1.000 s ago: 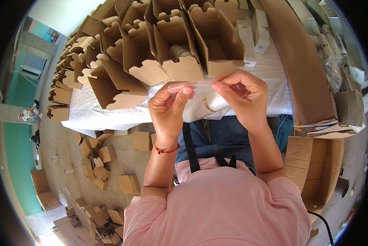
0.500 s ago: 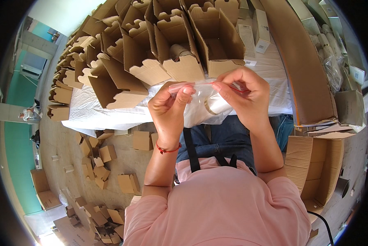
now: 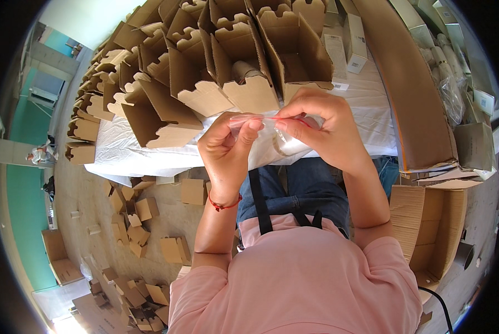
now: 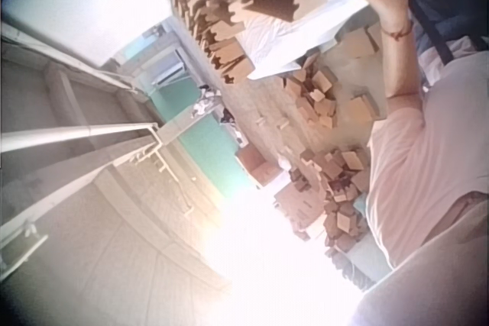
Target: The person picks up white plastic bottles from a cardboard box, places each bottle into a clear plastic bag, seals the bag by hand, and arranges the bagged bottles into cardboard boxes on a table.
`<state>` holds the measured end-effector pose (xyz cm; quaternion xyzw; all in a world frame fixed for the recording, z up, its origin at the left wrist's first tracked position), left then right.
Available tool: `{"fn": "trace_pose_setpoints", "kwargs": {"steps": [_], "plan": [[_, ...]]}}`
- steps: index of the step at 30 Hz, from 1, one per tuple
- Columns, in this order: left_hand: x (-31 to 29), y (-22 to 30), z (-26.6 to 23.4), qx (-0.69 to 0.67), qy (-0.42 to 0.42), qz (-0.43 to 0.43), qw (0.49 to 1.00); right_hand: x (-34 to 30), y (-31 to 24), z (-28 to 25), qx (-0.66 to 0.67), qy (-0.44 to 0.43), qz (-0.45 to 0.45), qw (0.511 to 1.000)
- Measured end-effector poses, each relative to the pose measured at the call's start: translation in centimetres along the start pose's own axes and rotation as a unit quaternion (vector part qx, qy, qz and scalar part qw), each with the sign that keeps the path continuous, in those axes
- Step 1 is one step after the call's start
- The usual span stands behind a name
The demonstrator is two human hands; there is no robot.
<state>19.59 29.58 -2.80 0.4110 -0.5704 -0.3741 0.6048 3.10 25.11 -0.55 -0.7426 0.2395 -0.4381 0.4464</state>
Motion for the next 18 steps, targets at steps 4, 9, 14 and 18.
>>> {"fn": "trace_pose_setpoints", "kwargs": {"steps": [4, 9, 14, 18], "plan": [[-0.09, -0.17, -0.22, 0.014, 0.012, -0.006, 1.000, -0.02, -0.57, 0.13, -0.025, -0.018, 0.030, 0.999], [0.02, -0.08, -0.65, 0.027, 0.045, 0.007, 0.999, -0.09, -0.20, -0.38, -0.063, 0.029, -0.045, 0.997], [0.15, 0.18, -0.69, 0.038, 0.047, 0.020, 0.998, 0.16, 0.06, -0.20, -0.087, 0.004, -0.058, 0.995], [0.00, 0.27, -0.70, 0.041, 0.028, 0.033, 0.998, 0.55, 0.22, 0.44, -0.064, -0.013, -0.072, 0.995]]}}
Point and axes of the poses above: each hand's wrist, its own x-axis towards the middle knuckle, its own z-axis out of the palm, y = z × x, the point moved 2 cm from there along x, towards the middle knuckle, and after that the axes turned 8 degrees about -y, right-handed, at the moved point
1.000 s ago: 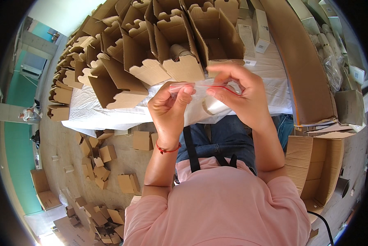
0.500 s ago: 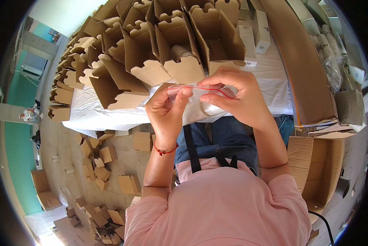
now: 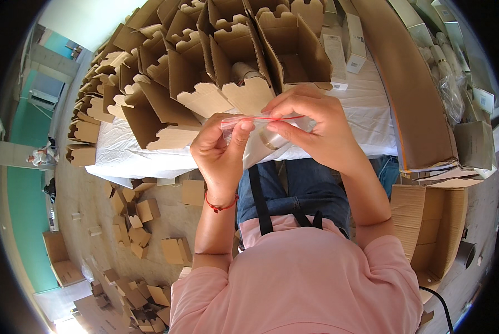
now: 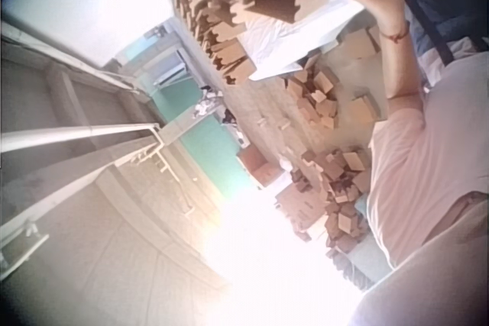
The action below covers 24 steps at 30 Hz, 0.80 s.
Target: The person picks up white plastic bottles from a cardboard box, places each bottle into a clear plastic bag, seals the bag by hand, and arranges the bagged bottles into cardboard boxes on a table.
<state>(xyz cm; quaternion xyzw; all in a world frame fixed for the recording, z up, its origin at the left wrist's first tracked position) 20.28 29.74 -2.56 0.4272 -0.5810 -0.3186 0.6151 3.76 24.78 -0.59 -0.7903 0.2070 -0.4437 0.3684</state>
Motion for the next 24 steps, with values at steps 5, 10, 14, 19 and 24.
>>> {"fn": "trace_pose_setpoints", "kwargs": {"steps": [5, 10, 14, 19, 24], "plan": [[0.1, 0.0, 0.0, 0.010, 0.002, -0.001, 1.000, 0.1, 0.0, -0.1, 0.060, 0.005, 0.032, 0.998], [0.1, 0.2, 0.2, 0.011, -0.004, -0.002, 1.000, -0.1, 0.0, -0.2, 0.113, 0.007, 0.096, 0.989], [0.2, 0.3, 0.2, 0.014, -0.005, 0.000, 1.000, 0.0, -0.2, -0.1, 0.132, 0.018, 0.114, 0.984], [0.5, -0.4, -0.8, -0.085, 0.013, 0.006, 0.996, 0.0, -0.1, -0.2, 0.131, 0.030, 0.122, 0.983], [1.0, -0.3, -1.0, -0.074, 0.017, 0.030, 0.997, 0.1, 0.0, -0.4, 0.138, 0.034, 0.119, 0.983]]}}
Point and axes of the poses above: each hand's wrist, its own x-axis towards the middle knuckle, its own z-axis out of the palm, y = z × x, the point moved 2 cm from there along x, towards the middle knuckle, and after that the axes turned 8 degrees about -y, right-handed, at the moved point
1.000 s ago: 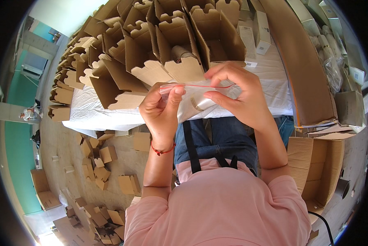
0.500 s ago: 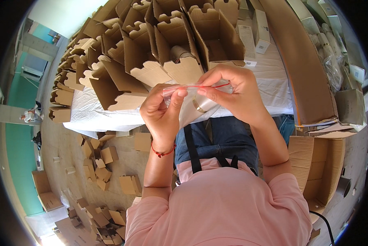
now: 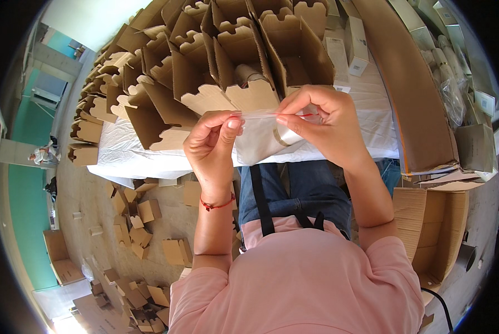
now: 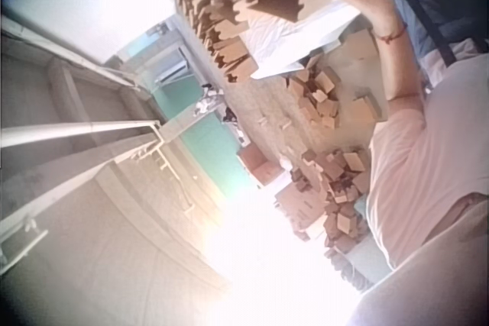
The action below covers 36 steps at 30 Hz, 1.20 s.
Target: The person picks up white plastic bottles from a cardboard box, places each bottle into a clear plastic bag, seals the bag by hand, and arranges the bagged bottles into cardboard boxes on a table.
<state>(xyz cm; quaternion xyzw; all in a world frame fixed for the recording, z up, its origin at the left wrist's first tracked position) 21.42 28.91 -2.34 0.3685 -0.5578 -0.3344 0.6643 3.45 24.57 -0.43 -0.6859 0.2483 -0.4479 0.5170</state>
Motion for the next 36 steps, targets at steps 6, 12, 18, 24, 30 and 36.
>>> {"fn": "trace_pose_setpoints", "kwargs": {"steps": [6, 12, 18, 24, 30, 36], "plan": [[0.0, 0.2, 0.1, 0.029, 0.008, 0.013, 0.999, 0.1, -0.2, 0.0, -0.001, 0.005, -0.010, 1.000], [-0.2, 0.2, 0.3, 0.075, 0.016, 0.038, 0.996, 0.0, -0.3, 0.2, 0.012, 0.012, -0.024, 1.000], [-0.3, 0.1, 0.7, 0.037, 0.007, 0.017, 0.999, -0.1, -0.6, 0.7, 0.000, 0.004, -0.039, 0.999], [0.0, 0.1, 1.2, 0.011, -0.061, -0.059, 0.996, -0.1, -0.4, 0.8, 0.019, -0.015, -0.028, 0.999], [0.0, 0.1, 1.1, 0.014, -0.057, -0.070, 0.996, -0.2, -0.3, 0.7, 0.037, -0.020, -0.029, 0.999], [-0.3, 0.1, 0.9, 0.053, -0.053, -0.045, 0.996, -0.1, -0.3, 0.8, 0.034, -0.020, -0.036, 0.999]]}}
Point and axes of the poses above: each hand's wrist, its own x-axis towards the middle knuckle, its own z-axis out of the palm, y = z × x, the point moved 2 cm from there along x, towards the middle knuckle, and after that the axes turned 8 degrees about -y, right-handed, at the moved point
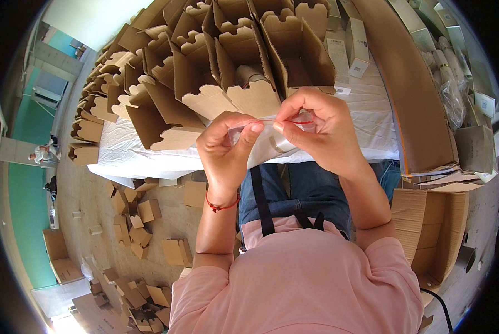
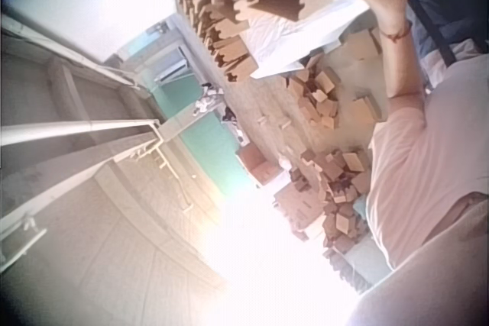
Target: The person picks up white plastic bottles from a cardboard box, places each bottle into a clear plastic bag, seals the bag by hand, and arranges the bagged bottles into cardboard boxes on a table.
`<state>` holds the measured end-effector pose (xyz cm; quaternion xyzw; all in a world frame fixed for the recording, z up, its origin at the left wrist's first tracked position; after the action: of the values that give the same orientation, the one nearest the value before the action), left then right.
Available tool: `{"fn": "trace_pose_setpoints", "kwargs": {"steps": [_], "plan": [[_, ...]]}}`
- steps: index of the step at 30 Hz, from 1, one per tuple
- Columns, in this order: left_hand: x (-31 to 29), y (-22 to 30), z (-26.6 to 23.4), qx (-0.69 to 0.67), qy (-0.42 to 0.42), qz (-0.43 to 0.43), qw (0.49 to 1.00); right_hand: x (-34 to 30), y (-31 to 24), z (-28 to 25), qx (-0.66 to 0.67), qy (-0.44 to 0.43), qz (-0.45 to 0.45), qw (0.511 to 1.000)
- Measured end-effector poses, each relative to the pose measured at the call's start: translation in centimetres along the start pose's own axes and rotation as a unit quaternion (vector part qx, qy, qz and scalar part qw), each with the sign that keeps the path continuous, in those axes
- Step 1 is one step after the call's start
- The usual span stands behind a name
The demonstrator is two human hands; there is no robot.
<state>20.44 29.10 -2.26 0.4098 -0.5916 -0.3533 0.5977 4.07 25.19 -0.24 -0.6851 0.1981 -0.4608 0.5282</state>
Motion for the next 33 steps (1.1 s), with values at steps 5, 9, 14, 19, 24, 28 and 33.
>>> {"fn": "trace_pose_setpoints", "kwargs": {"steps": [5, 9, 14, 19, 24, 28, 33], "plan": [[0.3, 0.4, 0.8, -0.042, -0.024, -0.026, 0.998, 0.1, 0.1, 0.2, 0.000, 0.005, 0.001, 1.000], [0.1, -0.3, 0.4, -0.002, -0.019, -0.008, 1.000, 0.1, -0.2, 0.0, -0.032, -0.003, 0.004, 0.999], [0.0, -0.1, -0.2, 0.003, 0.009, 0.009, 1.000, -0.1, 0.1, -1.7, -0.182, -0.037, -0.039, 0.982], [0.0, 0.1, -0.2, 0.005, 0.013, 0.013, 1.000, 0.0, 0.4, -1.3, -0.135, -0.021, -0.061, 0.989], [0.0, 0.2, -0.5, 0.024, 0.007, 0.037, 0.999, 0.1, 0.5, -0.8, -0.078, -0.037, -0.013, 0.996], [-0.1, 0.2, -0.5, 0.038, 0.002, 0.040, 0.998, 0.0, 0.7, -0.6, -0.052, -0.030, -0.009, 0.998], [-0.4, -0.1, -0.4, -0.002, -0.001, 0.047, 0.999, -0.5, 0.4, 0.1, -0.128, -0.002, -0.047, 0.991]]}}
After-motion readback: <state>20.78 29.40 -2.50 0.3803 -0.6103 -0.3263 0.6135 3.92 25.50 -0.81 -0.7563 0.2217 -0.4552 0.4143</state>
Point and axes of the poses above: each hand's wrist, its own x-axis towards the middle knuckle, its own z-axis out of the palm, y = z × x, the point moved 2 cm from there along x, towards the middle knuckle, and after that the axes turned 8 degrees about -y, right-handed, at the moved point
